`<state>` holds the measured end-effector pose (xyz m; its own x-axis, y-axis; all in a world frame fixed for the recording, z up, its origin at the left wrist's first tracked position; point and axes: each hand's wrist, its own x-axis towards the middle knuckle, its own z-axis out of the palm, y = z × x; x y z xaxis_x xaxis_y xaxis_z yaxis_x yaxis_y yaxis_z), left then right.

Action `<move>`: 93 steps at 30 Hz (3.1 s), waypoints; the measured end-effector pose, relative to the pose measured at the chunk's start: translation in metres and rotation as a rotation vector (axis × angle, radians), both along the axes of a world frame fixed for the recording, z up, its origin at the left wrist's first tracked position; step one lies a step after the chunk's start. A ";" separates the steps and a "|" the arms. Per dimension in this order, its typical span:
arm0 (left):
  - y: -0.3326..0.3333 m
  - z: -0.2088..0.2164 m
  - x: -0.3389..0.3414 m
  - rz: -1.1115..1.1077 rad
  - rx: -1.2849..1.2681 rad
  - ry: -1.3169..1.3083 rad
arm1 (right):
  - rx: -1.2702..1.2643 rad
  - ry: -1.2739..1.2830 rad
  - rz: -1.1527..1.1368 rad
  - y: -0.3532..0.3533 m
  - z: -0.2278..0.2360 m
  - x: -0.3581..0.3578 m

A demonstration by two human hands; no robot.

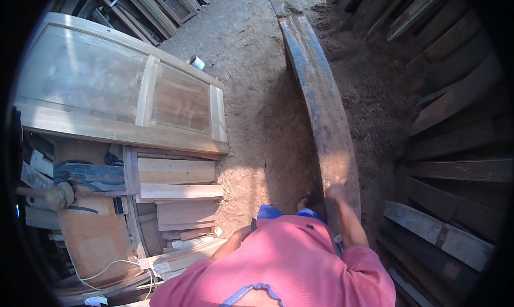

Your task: The person sharpens a metal tool on a whetstone, then moves through a workshop, picks up several wooden door frames and planks from stacks, and leans them against a wall.

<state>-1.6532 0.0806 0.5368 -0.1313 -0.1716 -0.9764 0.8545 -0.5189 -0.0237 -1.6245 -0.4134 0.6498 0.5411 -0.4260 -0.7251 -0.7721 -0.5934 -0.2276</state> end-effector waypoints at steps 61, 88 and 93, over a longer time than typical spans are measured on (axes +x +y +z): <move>-0.054 -0.038 0.161 -0.310 -0.183 -0.391 | -0.028 -0.095 -0.018 0.002 -0.048 0.000; -0.294 -0.023 0.357 -1.871 -0.751 -0.835 | -0.102 0.042 -1.671 0.412 -0.082 -0.155; -0.348 0.044 0.200 -1.963 -1.230 -1.005 | -0.009 -0.044 -1.779 0.419 -0.082 -0.161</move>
<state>-1.4531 -0.2676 0.5809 -0.5338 -0.7200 -0.4434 -0.7555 0.1706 0.6325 -1.7858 0.0056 0.5674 -0.5160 -0.4662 -0.7186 -0.4159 0.8697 -0.2656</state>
